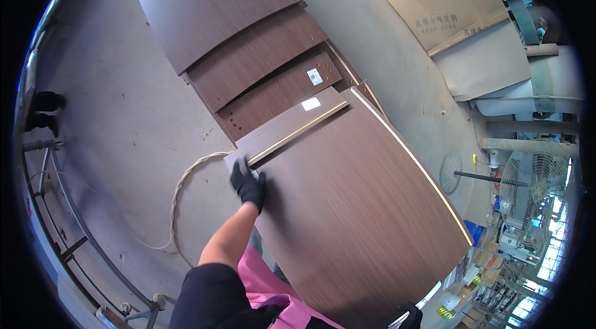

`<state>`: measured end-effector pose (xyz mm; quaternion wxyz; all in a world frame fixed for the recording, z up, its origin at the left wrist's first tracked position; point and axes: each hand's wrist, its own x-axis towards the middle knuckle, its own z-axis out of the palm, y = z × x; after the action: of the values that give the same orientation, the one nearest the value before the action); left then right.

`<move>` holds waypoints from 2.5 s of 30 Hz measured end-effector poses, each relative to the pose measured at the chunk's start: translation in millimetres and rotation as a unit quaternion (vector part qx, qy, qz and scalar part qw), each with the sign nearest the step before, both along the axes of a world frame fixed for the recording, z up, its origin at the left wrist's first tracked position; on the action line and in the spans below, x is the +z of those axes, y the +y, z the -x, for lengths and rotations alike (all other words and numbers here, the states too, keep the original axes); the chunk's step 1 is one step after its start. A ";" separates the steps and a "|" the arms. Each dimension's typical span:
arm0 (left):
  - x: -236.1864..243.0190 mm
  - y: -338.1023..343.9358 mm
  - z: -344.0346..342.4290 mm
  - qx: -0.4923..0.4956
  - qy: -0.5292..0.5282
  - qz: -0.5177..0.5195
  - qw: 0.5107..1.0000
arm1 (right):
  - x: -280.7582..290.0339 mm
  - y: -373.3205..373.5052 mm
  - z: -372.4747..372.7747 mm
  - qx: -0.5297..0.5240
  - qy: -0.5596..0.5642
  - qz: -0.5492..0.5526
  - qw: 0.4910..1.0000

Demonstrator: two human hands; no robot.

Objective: The person applies edge banding to rectangular wood panels using a hot air gun and a utility knife. They heat the panel edges, press the banding strip into place, and trim excess material. The person handles multiple panels sequentially, moving them between work surfaces and stacking finished pieces.

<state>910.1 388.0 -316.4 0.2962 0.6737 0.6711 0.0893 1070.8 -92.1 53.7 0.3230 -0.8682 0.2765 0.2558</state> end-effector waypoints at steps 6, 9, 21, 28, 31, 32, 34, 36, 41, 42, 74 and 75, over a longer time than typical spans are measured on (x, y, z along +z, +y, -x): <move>18.0 -88.4 62.8 0.193 -0.433 0.425 0.771 | 69.2 64.5 -10.3 0.002 -0.060 -0.030 0.998; 31.2 -92.6 46.9 0.272 -0.526 0.543 0.595 | 72.3 56.7 -35.1 -0.067 -0.140 -0.186 0.970; 176.0 -143.6 14.5 0.263 -0.613 0.628 0.401 | 207.9 31.8 -144.0 0.195 -0.391 -0.039 0.899; 261.3 -146.0 48.6 0.194 -0.581 0.671 0.417 | 228.5 -23.9 -144.3 0.057 -0.440 0.001 0.896; 281.5 -137.0 73.9 0.126 -0.586 0.652 0.465 | 204.3 -59.6 -149.8 0.050 -0.390 -0.046 0.918; 287.4 -136.9 85.2 0.101 -0.601 0.624 0.489 | 189.1 -70.6 -149.9 0.066 -0.378 -0.049 0.922; 299.2 -137.6 106.4 0.100 -0.614 0.573 0.534 | 154.0 -82.0 -154.1 0.038 -0.312 -0.063 0.947; 315.7 -141.9 133.9 0.133 -0.611 0.494 0.604 | 110.1 -64.1 -165.3 0.054 -0.220 -0.098 0.969; 373.7 -171.0 231.7 0.175 -0.656 0.283 0.677 | 30.6 59.5 -151.3 0.169 -0.075 -0.178 0.966; 386.2 -180.6 260.4 0.202 -0.653 0.231 0.692 | 18.4 95.9 -140.7 0.213 -0.050 -0.205 0.954; 397.5 -453.6 707.6 0.625 -0.456 -0.621 0.125 | 61.7 553.3 1071.6 0.831 0.348 -0.377 0.215; 393.1 -446.2 716.2 0.621 -0.443 -0.633 0.131 | 57.0 549.1 1108.2 0.850 0.343 -0.354 0.187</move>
<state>193.9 -58.2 76.7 -0.1461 -0.1802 0.3183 0.9192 -37.4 457.0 110.6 0.0557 -0.1954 -0.6654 0.7182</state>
